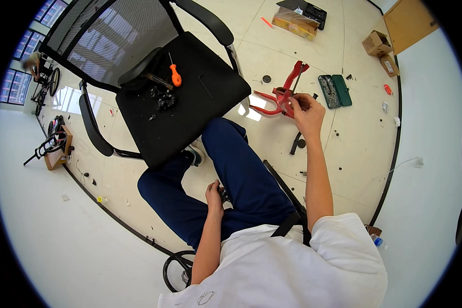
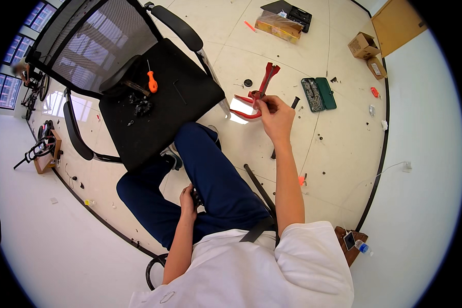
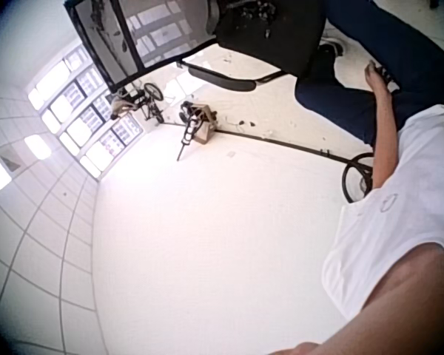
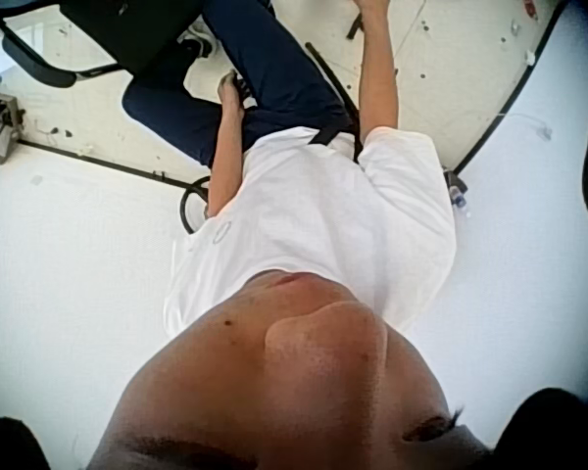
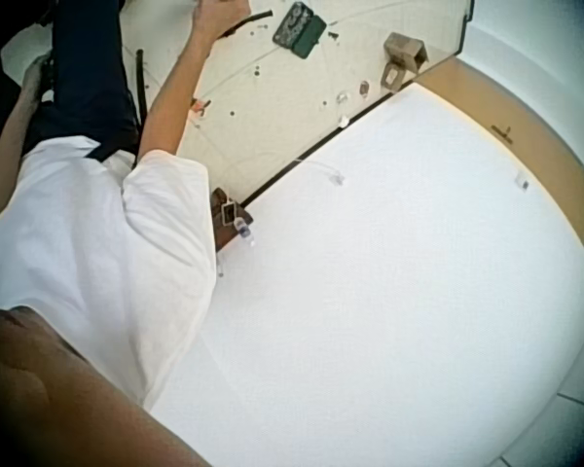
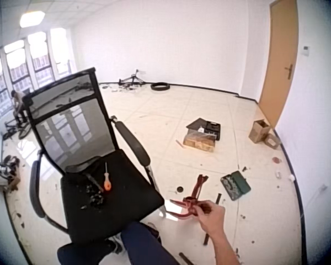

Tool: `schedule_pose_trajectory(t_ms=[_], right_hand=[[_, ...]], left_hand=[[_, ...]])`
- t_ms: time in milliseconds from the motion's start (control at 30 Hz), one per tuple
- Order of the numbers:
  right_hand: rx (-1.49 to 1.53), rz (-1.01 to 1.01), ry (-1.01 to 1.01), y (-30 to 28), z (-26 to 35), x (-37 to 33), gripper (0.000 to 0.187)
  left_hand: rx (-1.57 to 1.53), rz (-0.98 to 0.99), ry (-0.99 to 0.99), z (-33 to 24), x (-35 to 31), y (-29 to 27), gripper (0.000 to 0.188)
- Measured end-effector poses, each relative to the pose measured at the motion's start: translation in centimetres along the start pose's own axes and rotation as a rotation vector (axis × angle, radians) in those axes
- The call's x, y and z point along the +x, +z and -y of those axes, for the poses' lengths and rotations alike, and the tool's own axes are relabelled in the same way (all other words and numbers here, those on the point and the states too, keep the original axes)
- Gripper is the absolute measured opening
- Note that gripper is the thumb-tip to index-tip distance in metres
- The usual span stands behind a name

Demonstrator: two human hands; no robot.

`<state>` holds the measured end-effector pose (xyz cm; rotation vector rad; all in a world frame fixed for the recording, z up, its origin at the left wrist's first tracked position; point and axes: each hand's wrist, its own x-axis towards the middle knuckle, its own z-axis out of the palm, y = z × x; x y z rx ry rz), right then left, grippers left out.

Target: The person sits on a chair and uses a screwdriver to assemble small bicycle parts held in their hands. They repeatedly turn and adjust the components while seated, with bicycle parts and tools scattered on the floor around them.

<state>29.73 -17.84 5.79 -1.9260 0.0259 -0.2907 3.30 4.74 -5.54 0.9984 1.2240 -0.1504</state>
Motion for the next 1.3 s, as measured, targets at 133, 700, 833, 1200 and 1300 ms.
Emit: schedule_pose_trajectory(t_ms=[133, 700, 833, 1200, 1300], right_hand=[[0.02, -0.033, 0.034, 0.1, 0.1, -0.1, 0.012], [0.278, -0.079, 0.137, 0.3, -1.5, -1.2, 0.012], [0.288, -0.104, 0.205, -0.5, -3.6, -1.4, 0.013], [0.056, -0.038, 0.829, -6.5, -18.5, -10.8, 0.017], [0.05, 0.083, 1.026, -5.6, -22.0, -14.0, 0.019]], left_hand=[[-0.006, 0.001, -0.005, -0.1, -0.1, 0.0, 0.031], [-0.01, -0.003, -0.002, 0.0, 0.0, 0.0, 0.034], [0.008, 0.001, 0.005, -0.1, -0.1, 0.1, 0.029], [0.026, 0.005, -0.009, 0.1, 0.2, -0.1, 0.028], [0.054, -0.004, -0.022, 0.0, 0.1, -0.1, 0.029]])
